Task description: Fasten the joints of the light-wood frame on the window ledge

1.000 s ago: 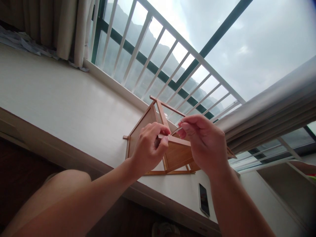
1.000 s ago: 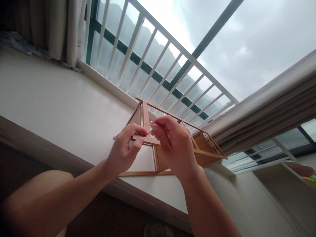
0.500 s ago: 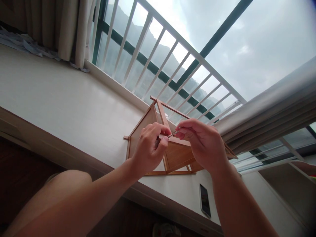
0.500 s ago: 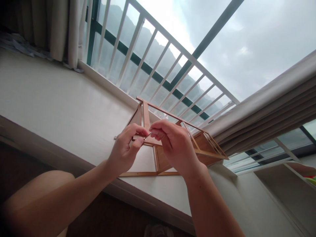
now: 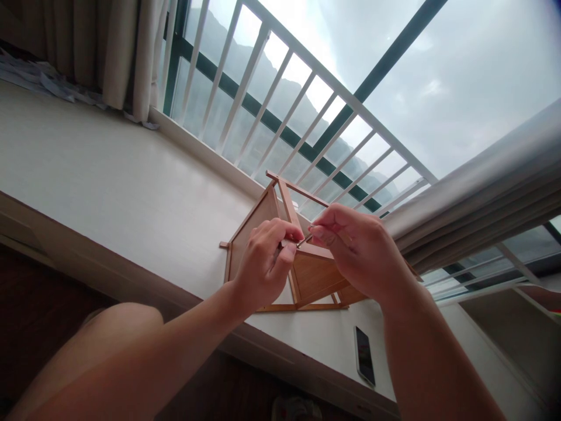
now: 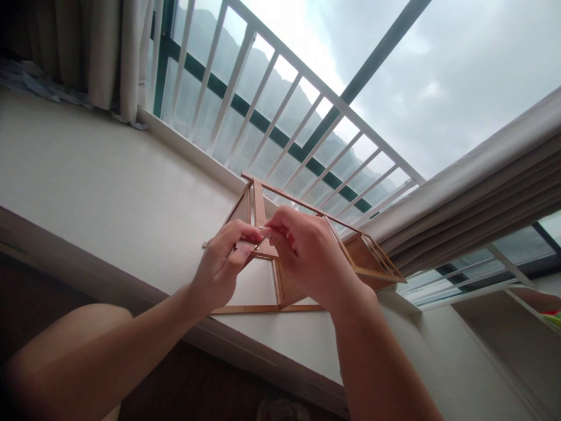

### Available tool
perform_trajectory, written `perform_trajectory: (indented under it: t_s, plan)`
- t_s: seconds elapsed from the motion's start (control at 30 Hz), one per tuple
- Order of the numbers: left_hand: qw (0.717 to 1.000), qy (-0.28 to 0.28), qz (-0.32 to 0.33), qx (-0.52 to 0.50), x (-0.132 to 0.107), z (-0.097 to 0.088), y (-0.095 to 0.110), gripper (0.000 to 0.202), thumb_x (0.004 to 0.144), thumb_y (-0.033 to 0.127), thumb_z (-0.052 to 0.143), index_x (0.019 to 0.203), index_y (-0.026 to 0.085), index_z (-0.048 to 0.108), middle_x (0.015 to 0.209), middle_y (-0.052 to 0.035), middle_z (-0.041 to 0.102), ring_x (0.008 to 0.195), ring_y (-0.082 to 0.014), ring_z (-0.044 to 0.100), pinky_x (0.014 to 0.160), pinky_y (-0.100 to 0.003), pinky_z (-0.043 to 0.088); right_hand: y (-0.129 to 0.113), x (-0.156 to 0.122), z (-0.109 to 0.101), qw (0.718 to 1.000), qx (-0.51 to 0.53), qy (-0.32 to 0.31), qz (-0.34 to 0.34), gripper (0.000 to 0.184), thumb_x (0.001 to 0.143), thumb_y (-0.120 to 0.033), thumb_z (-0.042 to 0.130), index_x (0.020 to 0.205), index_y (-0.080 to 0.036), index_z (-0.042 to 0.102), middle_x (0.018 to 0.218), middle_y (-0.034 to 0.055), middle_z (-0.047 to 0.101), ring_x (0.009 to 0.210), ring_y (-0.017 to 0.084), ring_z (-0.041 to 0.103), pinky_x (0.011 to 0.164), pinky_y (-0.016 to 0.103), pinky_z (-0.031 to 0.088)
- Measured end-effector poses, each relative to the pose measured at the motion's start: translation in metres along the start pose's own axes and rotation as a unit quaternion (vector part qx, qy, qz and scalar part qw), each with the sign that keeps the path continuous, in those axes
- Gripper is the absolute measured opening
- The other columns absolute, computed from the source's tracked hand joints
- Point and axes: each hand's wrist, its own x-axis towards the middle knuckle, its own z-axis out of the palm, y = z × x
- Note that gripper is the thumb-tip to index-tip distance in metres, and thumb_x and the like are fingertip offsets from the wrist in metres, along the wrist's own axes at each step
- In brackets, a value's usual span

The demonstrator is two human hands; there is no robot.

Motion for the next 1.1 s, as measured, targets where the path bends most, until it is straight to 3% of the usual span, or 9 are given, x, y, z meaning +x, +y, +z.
perform_trajectory:
  t_s: [0.27, 0.53, 0.77, 1.1]
  plan:
    - [1.000, 0.003, 0.000, 0.013, 0.000, 0.000, 0.001, 0.020, 0.091, 0.022, 0.040, 0.092, 0.021, 0.059, 0.089, -0.0033, 0.062, 0.086, -0.0189, 0.055, 0.082, -0.035, 0.043, -0.006, 0.001, 0.012, 0.995, 0.004, 0.060, 0.084, 0.022, 0.089, -0.033, 0.061, 0.072, -0.020, 0.058, 0.059, 0.0002, 0.057, 0.051, 0.013, 0.047, 0.048, 0.026, 0.033]
    - [1.000, -0.002, -0.008, 0.013, 0.001, -0.001, 0.003, 0.019, 0.091, 0.022, 0.039, 0.093, 0.020, 0.059, 0.091, -0.0034, 0.062, 0.088, -0.0189, 0.056, 0.082, -0.034, 0.043, -0.003, 0.002, 0.011, 0.987, 0.094, 0.113, 0.065, 0.012, 0.093, -0.029, 0.054, 0.086, -0.020, 0.060, 0.073, 0.0007, 0.062, 0.065, 0.014, 0.057, 0.060, 0.026, 0.046]
    - [1.000, 0.000, -0.002, 0.018, 0.002, 0.000, 0.002, 0.020, 0.091, 0.021, 0.039, 0.093, 0.020, 0.059, 0.092, -0.0033, 0.062, 0.087, -0.0188, 0.055, 0.083, -0.034, 0.042, 0.001, -0.003, 0.008, 0.990, 0.123, 0.048, 0.044, 0.012, 0.093, -0.020, 0.051, 0.089, -0.019, 0.063, 0.080, 0.0006, 0.066, 0.071, 0.014, 0.063, 0.066, 0.025, 0.049]
    - [1.000, 0.007, -0.001, 0.007, 0.001, 0.000, 0.002, 0.019, 0.090, 0.019, 0.040, 0.093, 0.020, 0.059, 0.090, -0.0020, 0.061, 0.087, -0.0177, 0.055, 0.081, -0.033, 0.042, 0.003, -0.006, 0.012, 0.990, 0.135, 0.043, 0.030, 0.013, 0.094, -0.021, 0.051, 0.090, -0.018, 0.063, 0.078, 0.0005, 0.066, 0.071, 0.013, 0.064, 0.064, 0.023, 0.049]
